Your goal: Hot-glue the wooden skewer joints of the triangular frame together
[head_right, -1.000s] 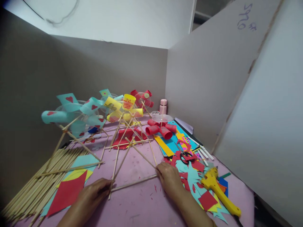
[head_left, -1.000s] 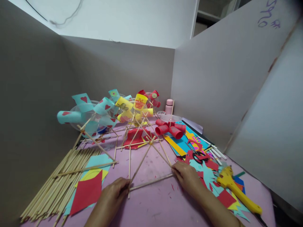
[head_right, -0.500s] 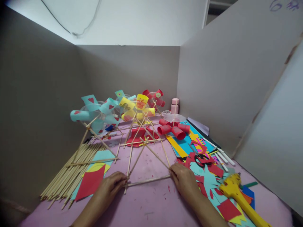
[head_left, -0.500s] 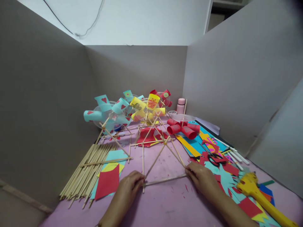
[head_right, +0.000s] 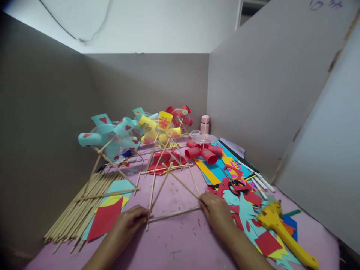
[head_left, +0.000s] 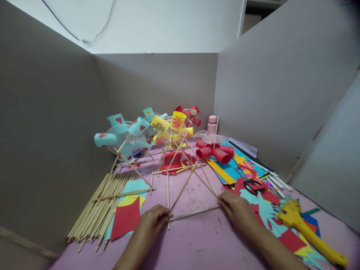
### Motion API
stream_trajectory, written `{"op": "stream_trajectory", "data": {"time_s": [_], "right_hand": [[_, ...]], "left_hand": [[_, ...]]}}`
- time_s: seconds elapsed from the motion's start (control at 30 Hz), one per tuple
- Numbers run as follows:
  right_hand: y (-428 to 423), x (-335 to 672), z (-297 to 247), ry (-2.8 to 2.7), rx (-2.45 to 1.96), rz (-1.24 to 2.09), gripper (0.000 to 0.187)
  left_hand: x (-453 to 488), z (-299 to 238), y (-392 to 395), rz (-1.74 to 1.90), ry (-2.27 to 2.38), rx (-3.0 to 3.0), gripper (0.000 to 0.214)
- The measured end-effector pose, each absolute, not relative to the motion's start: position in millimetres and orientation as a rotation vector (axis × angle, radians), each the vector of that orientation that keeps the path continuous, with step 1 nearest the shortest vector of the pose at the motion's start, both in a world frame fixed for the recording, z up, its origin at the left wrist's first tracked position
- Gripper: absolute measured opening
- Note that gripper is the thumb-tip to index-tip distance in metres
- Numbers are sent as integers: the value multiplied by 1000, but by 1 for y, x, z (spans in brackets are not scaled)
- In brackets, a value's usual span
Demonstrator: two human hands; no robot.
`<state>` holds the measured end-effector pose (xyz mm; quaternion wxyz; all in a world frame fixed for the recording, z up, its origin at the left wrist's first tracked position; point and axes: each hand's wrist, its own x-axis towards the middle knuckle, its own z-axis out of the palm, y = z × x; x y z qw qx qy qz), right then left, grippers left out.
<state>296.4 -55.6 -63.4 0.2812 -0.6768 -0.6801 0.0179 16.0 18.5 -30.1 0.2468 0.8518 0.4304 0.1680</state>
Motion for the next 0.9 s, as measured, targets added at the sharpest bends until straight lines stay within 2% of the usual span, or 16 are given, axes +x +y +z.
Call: {"op": "stream_trajectory", "data": {"time_s": [0.67, 0.9], "right_hand": [[-52, 291, -58, -1779, -1835, 105, 21], [-49, 289, -61, -1753, -1834, 98, 22]], "left_hand": [[13, -33, 25, 481, 1153, 2308, 17], [22, -17, 26, 719, 1148, 2337, 36]]}}
